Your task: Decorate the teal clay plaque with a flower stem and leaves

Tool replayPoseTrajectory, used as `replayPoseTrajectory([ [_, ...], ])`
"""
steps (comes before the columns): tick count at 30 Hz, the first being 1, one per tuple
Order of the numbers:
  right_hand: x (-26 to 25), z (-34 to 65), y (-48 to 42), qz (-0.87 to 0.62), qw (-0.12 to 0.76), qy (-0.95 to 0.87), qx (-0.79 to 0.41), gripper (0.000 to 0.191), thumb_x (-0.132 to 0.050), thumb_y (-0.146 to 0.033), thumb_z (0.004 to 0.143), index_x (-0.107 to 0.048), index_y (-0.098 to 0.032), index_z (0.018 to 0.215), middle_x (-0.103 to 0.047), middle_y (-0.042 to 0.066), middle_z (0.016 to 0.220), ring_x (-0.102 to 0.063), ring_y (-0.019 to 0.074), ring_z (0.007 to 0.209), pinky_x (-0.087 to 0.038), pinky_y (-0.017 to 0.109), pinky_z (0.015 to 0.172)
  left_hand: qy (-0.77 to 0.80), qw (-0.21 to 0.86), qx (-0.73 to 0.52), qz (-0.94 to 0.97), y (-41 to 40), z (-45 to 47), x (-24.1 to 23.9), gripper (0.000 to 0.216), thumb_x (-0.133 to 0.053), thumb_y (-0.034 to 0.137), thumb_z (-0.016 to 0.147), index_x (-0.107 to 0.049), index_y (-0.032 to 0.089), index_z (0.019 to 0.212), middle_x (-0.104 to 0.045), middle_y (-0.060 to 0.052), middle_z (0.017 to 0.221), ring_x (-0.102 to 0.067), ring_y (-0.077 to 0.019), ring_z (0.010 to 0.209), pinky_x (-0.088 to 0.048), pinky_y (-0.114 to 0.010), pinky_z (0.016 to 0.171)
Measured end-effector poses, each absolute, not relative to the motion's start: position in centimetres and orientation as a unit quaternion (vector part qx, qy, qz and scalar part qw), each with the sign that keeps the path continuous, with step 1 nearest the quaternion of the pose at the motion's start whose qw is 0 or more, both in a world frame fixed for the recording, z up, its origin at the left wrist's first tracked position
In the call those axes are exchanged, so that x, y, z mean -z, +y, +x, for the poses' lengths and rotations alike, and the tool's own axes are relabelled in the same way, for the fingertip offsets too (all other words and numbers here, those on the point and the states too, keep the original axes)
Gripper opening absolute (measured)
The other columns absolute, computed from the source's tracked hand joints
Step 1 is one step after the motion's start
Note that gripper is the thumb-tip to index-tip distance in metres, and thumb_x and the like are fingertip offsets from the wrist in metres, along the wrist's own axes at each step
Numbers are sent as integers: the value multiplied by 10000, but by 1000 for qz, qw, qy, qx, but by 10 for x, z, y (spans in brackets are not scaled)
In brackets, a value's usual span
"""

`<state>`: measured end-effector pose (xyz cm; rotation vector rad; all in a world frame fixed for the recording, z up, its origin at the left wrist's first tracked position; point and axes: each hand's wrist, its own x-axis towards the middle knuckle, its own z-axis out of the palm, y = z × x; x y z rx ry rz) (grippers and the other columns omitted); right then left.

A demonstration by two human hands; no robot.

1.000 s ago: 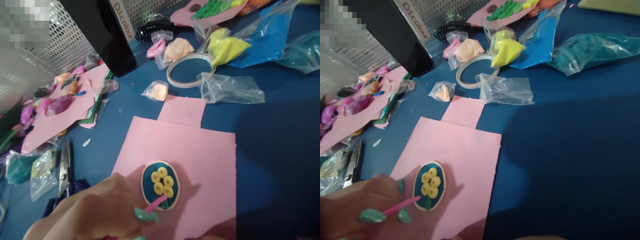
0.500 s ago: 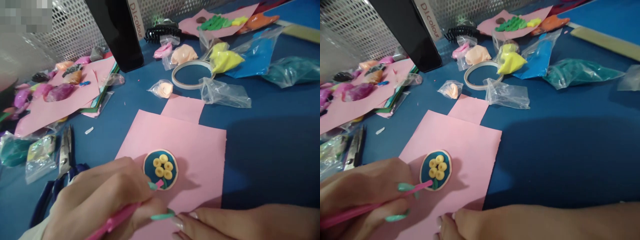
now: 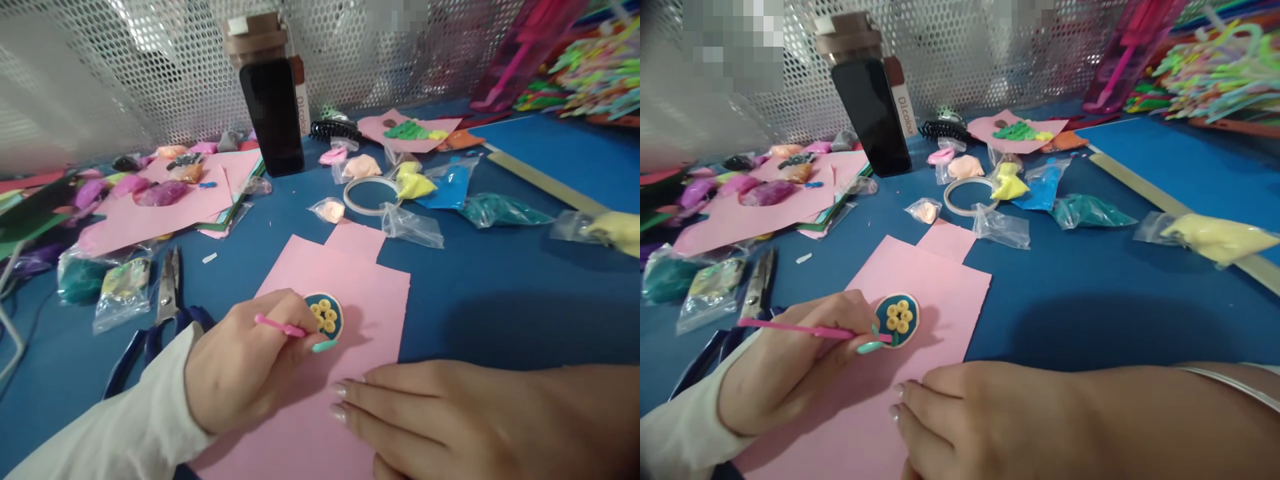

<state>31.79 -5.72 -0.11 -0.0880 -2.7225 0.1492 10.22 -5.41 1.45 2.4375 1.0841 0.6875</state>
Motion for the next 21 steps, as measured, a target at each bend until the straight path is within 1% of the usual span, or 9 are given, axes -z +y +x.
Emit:
replayPoseTrajectory([
  [5, 8, 317, -66, -57, 203, -975, -71, 203, -453, -81, 796, -628, -184, 796, -674, 42, 929, -606, 168, 907, -474, 304, 834, 387, 190, -229, 873, -55, 102, -15, 126, -362, 89, 806, -463, 163, 791, -528, -20, 681, -476, -109, 592, -389, -222, 542],
  [8, 12, 317, -69, -77, 206, -973, -75, 182, -474, -88, 795, -628, -185, 801, -678, 49, 904, -612, 176, 892, -480, 320, 824, 386, 196, -229, 872, -56, 101, -14, 128, -347, 95, 812, -453, 165, 801, -521, -22, 696, -458, -106, 586, -378, -226, 536],
  [13, 9, 317, -62, -47, 211, -973, -79, 212, -431, -114, 810, -632, -170, 774, -676, 52, 915, -603, 172, 907, -470, 300, 850, 381, 201, -228, 873, -55, 101, -12, 122, -351, 83, 802, -440, 167, 794, -508, -20, 697, -451, -105, 593, -376, -222, 542],
  [16, 5, 317, -57, -32, 208, -975, -73, 239, -405, -99, 795, -633, -162, 761, -672, 42, 929, -595, 168, 916, -448, 282, 881, 377, 208, -232, 872, -55, 102, -11, 119, -365, 71, 795, -437, 165, 798, -505, -14, 699, -459, -104, 614, -375, -216, 560],
  [21, 6, 315, -55, -43, 212, -974, -67, 295, -357, -70, 782, -636, -164, 759, -675, 28, 908, -593, 153, 901, -434, 267, 894, 379, 198, -230, 874, -55, 102, -11, 128, -372, 56, 789, -425, 172, 786, -498, -3, 683, -440, -102, 590, -361, -214, 542],
])
